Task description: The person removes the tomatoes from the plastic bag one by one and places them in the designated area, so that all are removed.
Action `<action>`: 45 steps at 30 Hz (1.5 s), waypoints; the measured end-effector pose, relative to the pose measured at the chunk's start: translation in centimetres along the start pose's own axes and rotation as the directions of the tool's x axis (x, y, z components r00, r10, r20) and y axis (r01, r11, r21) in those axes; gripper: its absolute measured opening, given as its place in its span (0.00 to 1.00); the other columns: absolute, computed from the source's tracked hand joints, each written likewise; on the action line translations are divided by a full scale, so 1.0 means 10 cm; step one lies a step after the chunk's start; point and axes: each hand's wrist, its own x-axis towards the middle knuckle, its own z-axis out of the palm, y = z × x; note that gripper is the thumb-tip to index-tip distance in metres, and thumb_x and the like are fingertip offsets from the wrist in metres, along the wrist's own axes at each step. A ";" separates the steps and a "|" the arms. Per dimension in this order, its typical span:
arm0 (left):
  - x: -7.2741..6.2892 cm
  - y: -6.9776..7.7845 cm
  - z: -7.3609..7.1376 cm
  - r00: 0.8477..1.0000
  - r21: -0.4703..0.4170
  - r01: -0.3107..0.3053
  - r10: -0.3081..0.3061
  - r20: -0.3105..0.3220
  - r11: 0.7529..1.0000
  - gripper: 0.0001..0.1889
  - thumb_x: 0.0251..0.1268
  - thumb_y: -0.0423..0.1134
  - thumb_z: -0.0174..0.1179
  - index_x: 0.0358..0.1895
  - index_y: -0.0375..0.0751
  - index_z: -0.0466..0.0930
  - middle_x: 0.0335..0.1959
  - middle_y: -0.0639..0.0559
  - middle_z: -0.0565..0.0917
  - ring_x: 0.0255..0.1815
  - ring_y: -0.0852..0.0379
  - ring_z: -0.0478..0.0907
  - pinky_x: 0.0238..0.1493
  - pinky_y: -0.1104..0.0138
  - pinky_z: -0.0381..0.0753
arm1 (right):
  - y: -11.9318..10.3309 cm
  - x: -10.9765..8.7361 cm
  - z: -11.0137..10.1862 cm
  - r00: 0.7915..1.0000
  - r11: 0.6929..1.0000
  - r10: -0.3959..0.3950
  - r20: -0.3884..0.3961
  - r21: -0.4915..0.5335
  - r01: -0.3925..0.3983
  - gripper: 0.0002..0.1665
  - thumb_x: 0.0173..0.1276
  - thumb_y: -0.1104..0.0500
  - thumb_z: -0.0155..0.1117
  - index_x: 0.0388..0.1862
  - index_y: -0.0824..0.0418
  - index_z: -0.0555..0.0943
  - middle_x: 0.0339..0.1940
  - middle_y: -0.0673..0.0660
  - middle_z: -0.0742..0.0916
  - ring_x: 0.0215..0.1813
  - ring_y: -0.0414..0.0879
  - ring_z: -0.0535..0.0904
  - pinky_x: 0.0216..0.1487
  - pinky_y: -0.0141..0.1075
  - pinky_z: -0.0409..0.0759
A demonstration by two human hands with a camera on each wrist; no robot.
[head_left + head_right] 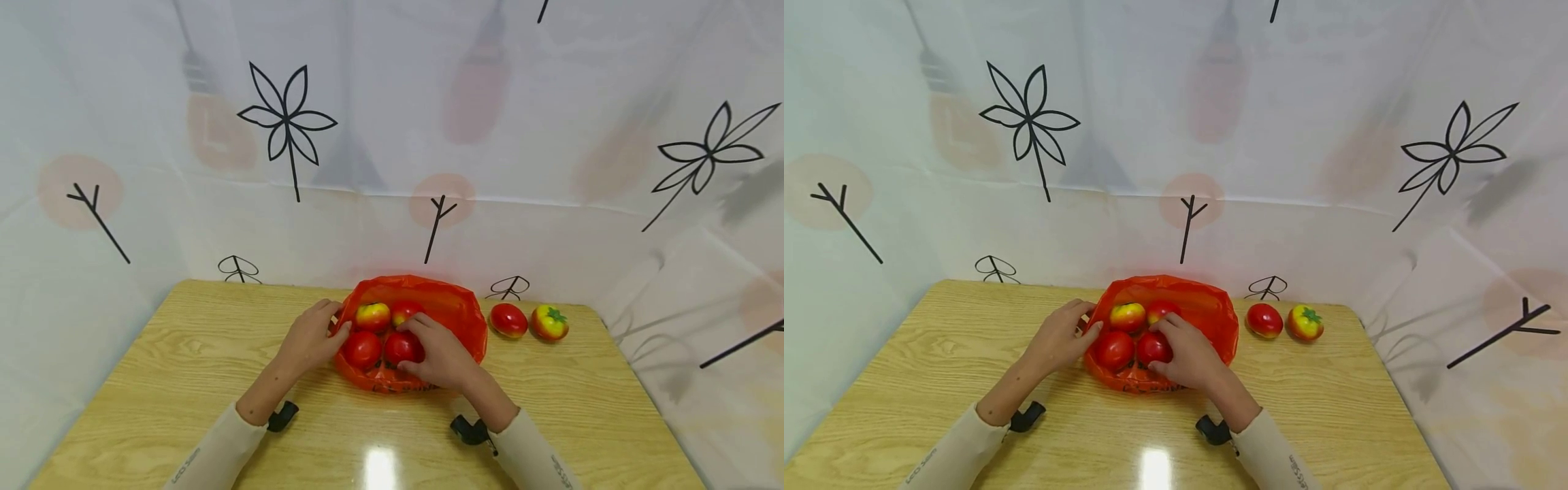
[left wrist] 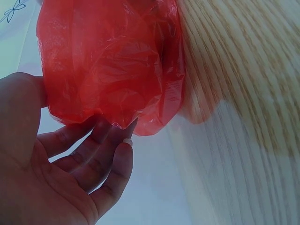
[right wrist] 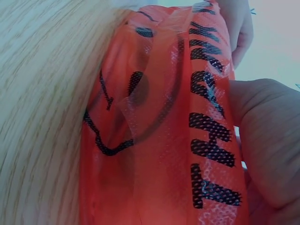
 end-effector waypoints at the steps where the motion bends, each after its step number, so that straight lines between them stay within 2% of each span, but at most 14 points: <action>1: 0.00 0.00 0.00 1.000 0.001 0.000 0.000 0.000 1.000 0.15 0.72 0.42 0.66 0.55 0.38 0.84 0.47 0.47 0.84 0.39 0.51 0.82 0.40 0.62 0.84 | 0.00 0.00 -0.01 1.000 1.000 -0.001 -0.006 0.004 0.001 0.34 0.60 0.51 0.84 0.63 0.53 0.81 0.64 0.49 0.81 0.65 0.49 0.79 0.66 0.50 0.82; 13: 0.00 -0.01 0.00 1.000 0.007 -0.006 0.006 -0.002 1.000 0.16 0.71 0.42 0.67 0.55 0.38 0.84 0.47 0.48 0.84 0.38 0.53 0.80 0.40 0.63 0.84 | -0.03 -0.09 -0.13 0.990 0.998 -0.054 -0.127 0.018 0.057 0.35 0.58 0.52 0.86 0.63 0.53 0.81 0.61 0.48 0.82 0.62 0.48 0.81 0.61 0.49 0.85; 22: 0.00 -0.02 0.01 1.000 0.010 0.002 -0.002 -0.007 1.000 0.15 0.71 0.42 0.67 0.55 0.38 0.84 0.46 0.48 0.84 0.38 0.55 0.80 0.39 0.63 0.84 | -0.02 -0.16 -0.21 0.979 0.995 -0.087 -0.186 0.035 0.095 0.34 0.59 0.54 0.84 0.63 0.54 0.82 0.60 0.48 0.82 0.62 0.47 0.81 0.60 0.47 0.86; 31: 0.00 -0.01 0.00 1.000 0.013 0.013 -0.013 0.001 1.000 0.15 0.71 0.42 0.67 0.55 0.38 0.85 0.47 0.48 0.84 0.38 0.55 0.80 0.39 0.64 0.84 | 0.02 -0.35 -0.27 0.975 0.998 -0.041 -0.218 0.040 0.051 0.35 0.60 0.52 0.84 0.65 0.53 0.81 0.63 0.47 0.80 0.64 0.47 0.80 0.60 0.47 0.86; 37: 0.00 0.00 -0.01 1.000 0.008 0.014 -0.014 0.004 1.000 0.15 0.71 0.43 0.67 0.55 0.39 0.85 0.47 0.48 0.84 0.38 0.55 0.80 0.39 0.64 0.83 | 0.03 -0.45 -0.35 0.970 0.998 -0.021 -0.243 0.050 0.034 0.35 0.61 0.53 0.83 0.66 0.52 0.80 0.65 0.48 0.81 0.64 0.50 0.80 0.59 0.51 0.86; 45: 0.01 -0.01 -0.01 1.000 0.012 0.020 -0.020 0.007 1.000 0.15 0.71 0.43 0.67 0.54 0.39 0.84 0.46 0.49 0.84 0.37 0.56 0.79 0.38 0.64 0.83 | 0.07 -0.54 -0.42 0.962 0.999 -0.005 -0.271 0.031 0.014 0.35 0.61 0.54 0.83 0.66 0.55 0.80 0.65 0.50 0.82 0.65 0.52 0.81 0.61 0.54 0.85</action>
